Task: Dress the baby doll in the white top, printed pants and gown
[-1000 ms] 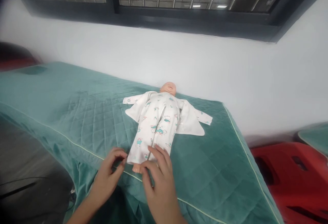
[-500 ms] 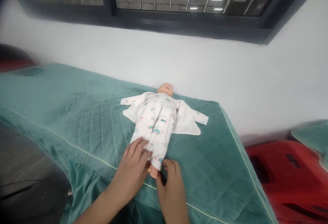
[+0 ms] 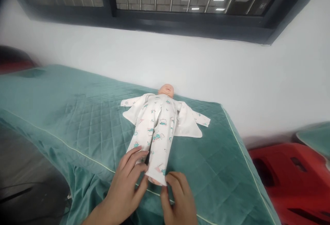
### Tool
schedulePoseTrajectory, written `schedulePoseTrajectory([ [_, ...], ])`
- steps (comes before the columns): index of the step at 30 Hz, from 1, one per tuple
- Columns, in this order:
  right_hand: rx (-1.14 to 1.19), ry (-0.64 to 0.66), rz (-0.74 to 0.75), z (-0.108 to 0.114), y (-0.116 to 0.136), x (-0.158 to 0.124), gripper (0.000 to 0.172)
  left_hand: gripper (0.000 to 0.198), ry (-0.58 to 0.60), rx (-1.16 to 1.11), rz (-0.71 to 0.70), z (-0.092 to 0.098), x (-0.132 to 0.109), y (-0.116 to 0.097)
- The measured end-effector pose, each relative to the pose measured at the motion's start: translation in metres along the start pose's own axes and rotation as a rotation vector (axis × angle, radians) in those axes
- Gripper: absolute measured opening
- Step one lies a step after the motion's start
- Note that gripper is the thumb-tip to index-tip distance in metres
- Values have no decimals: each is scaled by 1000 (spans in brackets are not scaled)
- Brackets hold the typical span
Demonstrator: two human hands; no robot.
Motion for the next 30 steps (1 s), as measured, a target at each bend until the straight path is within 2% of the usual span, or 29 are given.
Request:
schedulePoseTrajectory([
  [5,-12,76,38,-7,-15,-12,17,19,7,-33,3,2,-12,12],
  [7,1,75,36,-7,-22,-12,20,20,-75,-68,41,9,-15,24],
  [10,2,21,22,-4,-33,-2,22,22,-177,-141,196,23,-14,42],
  [12,-18,-12,20,-1,-39,11,22,20,-123,-233,283,30,-11,49],
  [15,-61,-6,6,-3,-49,36,24,19,57,-377,311,33,-9,54],
  [16,-77,10,2,-5,-52,46,25,23,79,-398,319,32,-8,57],
  [18,-124,44,10,-11,-58,65,29,27,34,-383,355,31,-3,67],
  [20,-185,68,48,-18,-63,85,32,22,-66,-280,351,29,8,83],
  [23,-273,112,137,-26,-67,110,34,22,-125,-30,214,26,37,111],
  [26,-345,184,219,-29,-68,127,32,30,-47,159,146,22,68,131],
  [30,-409,194,254,-31,-75,134,32,21,73,285,86,18,96,137],
])
Point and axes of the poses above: each hand's wrist, its own x-axis towards the middle knuckle, its own z-axis out of the back of the hand, y = z × x, the point moved 1 cm from there along x, towards the middle knuckle, and after that the axes turned 12 degrees about -x, right-handed, at the moved point
